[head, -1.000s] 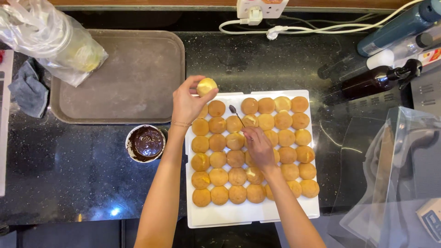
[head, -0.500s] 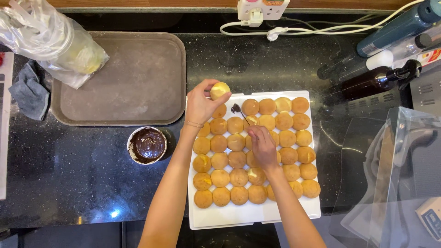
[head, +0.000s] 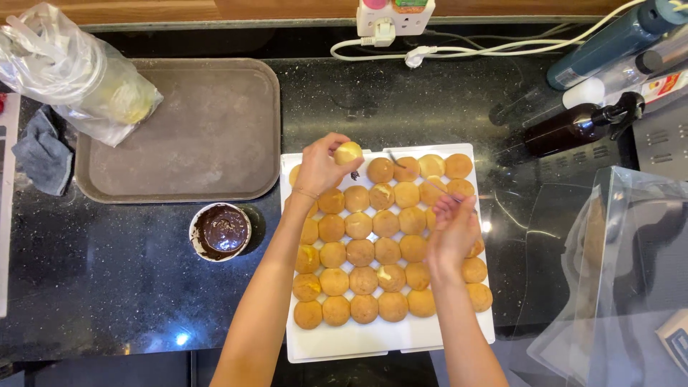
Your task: Filling small round pastries with chocolate sauce using a spoon at a bakery workbench.
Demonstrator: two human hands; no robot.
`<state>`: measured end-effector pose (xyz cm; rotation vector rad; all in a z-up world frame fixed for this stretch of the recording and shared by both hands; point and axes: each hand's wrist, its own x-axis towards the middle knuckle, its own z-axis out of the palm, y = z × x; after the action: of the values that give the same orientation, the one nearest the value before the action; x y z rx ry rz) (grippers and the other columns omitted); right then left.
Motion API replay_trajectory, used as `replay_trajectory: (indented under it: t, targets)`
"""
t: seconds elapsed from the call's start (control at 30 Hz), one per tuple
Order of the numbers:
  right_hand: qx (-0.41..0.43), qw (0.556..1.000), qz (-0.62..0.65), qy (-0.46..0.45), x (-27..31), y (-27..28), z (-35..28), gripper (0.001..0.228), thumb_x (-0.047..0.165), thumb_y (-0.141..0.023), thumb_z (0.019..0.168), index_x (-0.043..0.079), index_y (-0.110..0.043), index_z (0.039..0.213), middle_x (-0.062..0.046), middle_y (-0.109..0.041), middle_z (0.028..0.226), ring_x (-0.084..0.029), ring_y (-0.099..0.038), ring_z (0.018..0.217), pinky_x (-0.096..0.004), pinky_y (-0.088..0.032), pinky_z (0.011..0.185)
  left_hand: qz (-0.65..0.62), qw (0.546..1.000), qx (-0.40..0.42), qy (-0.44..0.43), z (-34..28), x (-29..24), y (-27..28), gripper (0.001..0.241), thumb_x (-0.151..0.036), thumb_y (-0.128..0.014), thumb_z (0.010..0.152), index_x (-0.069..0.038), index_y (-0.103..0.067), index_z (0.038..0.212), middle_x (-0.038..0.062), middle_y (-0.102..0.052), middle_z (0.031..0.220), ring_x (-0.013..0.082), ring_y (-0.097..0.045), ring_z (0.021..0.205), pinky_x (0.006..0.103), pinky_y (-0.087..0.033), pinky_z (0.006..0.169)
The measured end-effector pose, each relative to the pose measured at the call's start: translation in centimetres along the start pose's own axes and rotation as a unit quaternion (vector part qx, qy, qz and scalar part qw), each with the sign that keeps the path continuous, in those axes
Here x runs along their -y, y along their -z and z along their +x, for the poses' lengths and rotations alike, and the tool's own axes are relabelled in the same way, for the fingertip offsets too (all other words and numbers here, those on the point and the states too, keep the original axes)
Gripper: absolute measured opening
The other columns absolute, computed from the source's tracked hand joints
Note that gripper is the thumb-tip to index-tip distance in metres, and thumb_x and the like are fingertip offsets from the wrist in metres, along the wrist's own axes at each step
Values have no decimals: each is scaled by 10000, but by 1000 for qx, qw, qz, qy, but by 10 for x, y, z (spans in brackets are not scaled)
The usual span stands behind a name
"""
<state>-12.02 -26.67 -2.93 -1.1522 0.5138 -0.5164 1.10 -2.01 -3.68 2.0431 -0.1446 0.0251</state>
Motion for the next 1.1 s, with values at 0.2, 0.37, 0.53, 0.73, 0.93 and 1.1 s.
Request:
replay_trajectory:
  t: [0.2,0.37,0.53,0.73,0.93,1.1]
  targets:
    - [-49,993,102,-34,28,29,8,360,349,-534,1103,-5,-592,1111,-80,-657,970,-146,-619,879,-271,-524,802,152,982,106,-49,0,29,-36,523,-420,-865,735,-141,-677,1135,96,-711,1020,265,-675,1035,586,-212,1199]
    - [-40,994,97,11,48,41,9,384,366,-537,1111,-14,-589,1123,-91,-650,968,-146,-609,863,-276,-525,792,262,952,149,-53,-2,11,-32,516,-476,-828,746,-161,-693,1132,92,-673,1058,262,-644,1102,599,-159,1231]
    - [-50,995,73,41,62,43,10,400,371,-509,1118,-22,-586,1123,-101,-645,956,-157,-619,865,-281,-535,784,263,955,76,-118,8,34,-68,471,-562,-682,949,-179,-729,1217,100,-673,1179,313,-616,1184,590,-140,1242]
    - [3,994,-4,107,65,28,6,396,361,-459,1149,-20,-564,1120,-138,-650,956,-183,-649,830,-308,-563,767,431,877,207,-50,15,-40,-92,679,-520,-842,706,-149,-675,1250,121,-640,1143,307,-634,1082,591,-33,1238]
    - [39,979,-89,181,62,9,-4,394,332,-408,1170,-34,-547,1131,-133,-649,982,-193,-678,860,-326,-605,818,248,962,65,-94,15,1,-93,505,-309,-894,640,-155,-717,1087,78,-668,1027,264,-678,1041,595,-216,1209]
    - [120,933,-257,222,36,2,-8,335,271,-401,1154,8,-595,1075,-94,-687,957,-172,-711,836,-307,-595,764,-201,977,-33,58,13,1,-42,445,-326,-785,838,-82,-679,1195,107,-682,1164,219,-706,1030,419,-625,911]
